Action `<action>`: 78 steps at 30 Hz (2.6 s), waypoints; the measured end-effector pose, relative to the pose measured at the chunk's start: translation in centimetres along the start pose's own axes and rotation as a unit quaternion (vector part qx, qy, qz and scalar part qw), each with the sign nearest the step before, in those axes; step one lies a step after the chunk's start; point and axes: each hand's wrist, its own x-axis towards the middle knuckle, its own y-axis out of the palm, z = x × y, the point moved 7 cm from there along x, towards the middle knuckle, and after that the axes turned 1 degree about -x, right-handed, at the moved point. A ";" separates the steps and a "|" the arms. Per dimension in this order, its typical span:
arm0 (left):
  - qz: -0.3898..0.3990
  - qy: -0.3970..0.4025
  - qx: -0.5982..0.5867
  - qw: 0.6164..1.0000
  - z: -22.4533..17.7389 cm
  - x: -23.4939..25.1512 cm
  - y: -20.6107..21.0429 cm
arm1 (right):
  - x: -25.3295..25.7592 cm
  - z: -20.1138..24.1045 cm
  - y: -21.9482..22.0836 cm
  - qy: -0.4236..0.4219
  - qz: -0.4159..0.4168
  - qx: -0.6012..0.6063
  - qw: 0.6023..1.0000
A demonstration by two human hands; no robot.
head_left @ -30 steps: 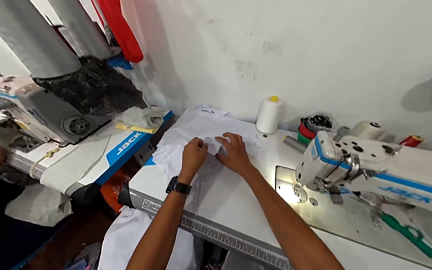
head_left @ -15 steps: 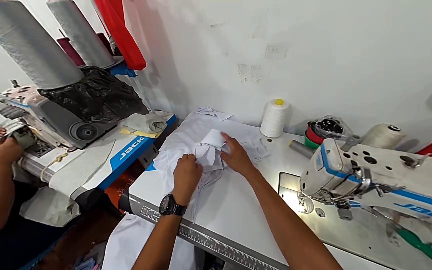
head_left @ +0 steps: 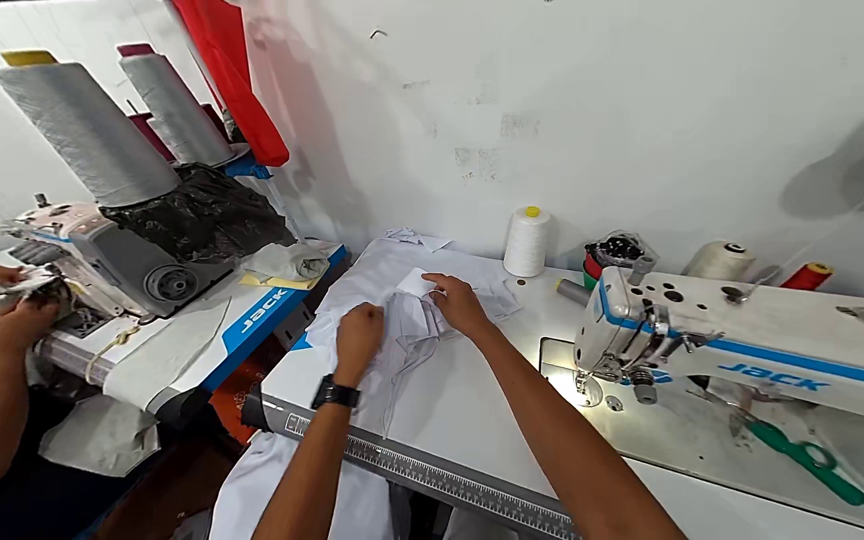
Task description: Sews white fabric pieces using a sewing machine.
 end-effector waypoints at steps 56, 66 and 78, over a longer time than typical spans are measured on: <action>0.511 0.584 -0.068 0.627 -21.4 -18.8 20.5 | -33.3 -1.5 -13.1 0.256 -0.181 -0.270 0.910; 0.362 0.634 -0.078 0.679 -18.8 -15.6 20.2 | -35.9 -1.6 -12.9 0.231 -0.221 -0.302 0.898; 0.499 0.506 -0.214 0.670 -18.2 -15.5 21.4 | -35.7 -2.1 -13.4 0.207 -0.188 -0.201 0.939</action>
